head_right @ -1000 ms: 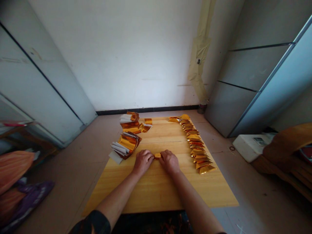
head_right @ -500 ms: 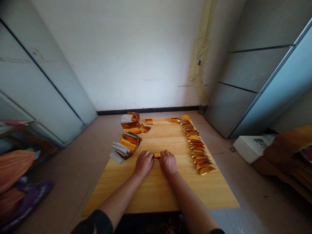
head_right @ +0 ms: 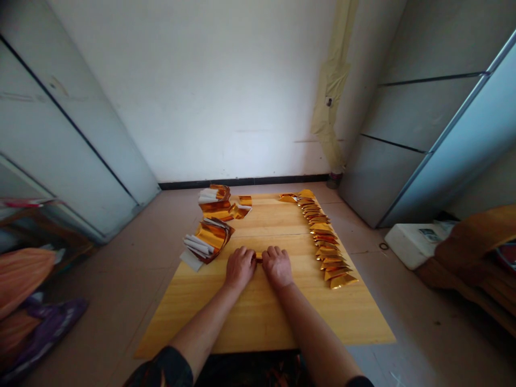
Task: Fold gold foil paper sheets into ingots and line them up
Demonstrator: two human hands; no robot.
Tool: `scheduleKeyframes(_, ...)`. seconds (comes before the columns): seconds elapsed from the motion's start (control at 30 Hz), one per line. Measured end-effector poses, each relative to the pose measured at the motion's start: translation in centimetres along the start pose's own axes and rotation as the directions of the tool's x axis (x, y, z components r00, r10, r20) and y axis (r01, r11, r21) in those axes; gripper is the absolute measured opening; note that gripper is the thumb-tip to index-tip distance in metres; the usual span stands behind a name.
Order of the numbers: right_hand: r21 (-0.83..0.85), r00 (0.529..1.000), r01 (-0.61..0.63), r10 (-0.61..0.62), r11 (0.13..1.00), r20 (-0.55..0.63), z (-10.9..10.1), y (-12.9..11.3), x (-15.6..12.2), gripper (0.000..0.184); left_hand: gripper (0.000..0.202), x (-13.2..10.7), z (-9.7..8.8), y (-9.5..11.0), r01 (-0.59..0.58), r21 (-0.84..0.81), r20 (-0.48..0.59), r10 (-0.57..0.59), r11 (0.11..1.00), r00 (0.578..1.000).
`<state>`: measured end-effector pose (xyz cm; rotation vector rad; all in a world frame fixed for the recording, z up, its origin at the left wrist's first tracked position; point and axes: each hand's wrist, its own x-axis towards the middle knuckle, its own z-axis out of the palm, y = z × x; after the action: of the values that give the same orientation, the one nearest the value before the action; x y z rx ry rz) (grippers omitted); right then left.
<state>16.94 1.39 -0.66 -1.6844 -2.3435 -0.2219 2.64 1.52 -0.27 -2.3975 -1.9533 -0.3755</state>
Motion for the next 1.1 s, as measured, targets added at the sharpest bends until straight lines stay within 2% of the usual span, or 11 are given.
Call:
scheduleKeyframes(0.2,-0.003,0.998,0.059,-0.059,0.998,0.022,0.5,0.0,0.5,0.016,0.013,0.0,-0.2,0.1,0.031,-0.050,0.011,-0.030,0.998,0.999)
scheduleKeyframes(0.43,0.027,0.997,0.069,-0.070,0.997,0.034,-0.1,0.0,0.2,0.017,0.015,0.1,-0.2,0.1,0.107,-0.115,0.026,-0.104,0.988,0.994)
scheduleKeyframes(0.8,0.026,0.998,0.062,-0.063,0.998,0.020,-0.2,0.1,0.3,0.016,0.013,-0.2,0.3,-0.2,0.097,-0.161,-0.013,-0.100,0.982,0.995)
scheduleKeyframes(1.1,0.110,0.998,0.035,-0.030,0.993,-0.050,0.2,0.6,-0.6,0.011,0.021,-0.5,0.2,-0.2,0.108,-0.152,-0.022,-0.112,0.982,0.993)
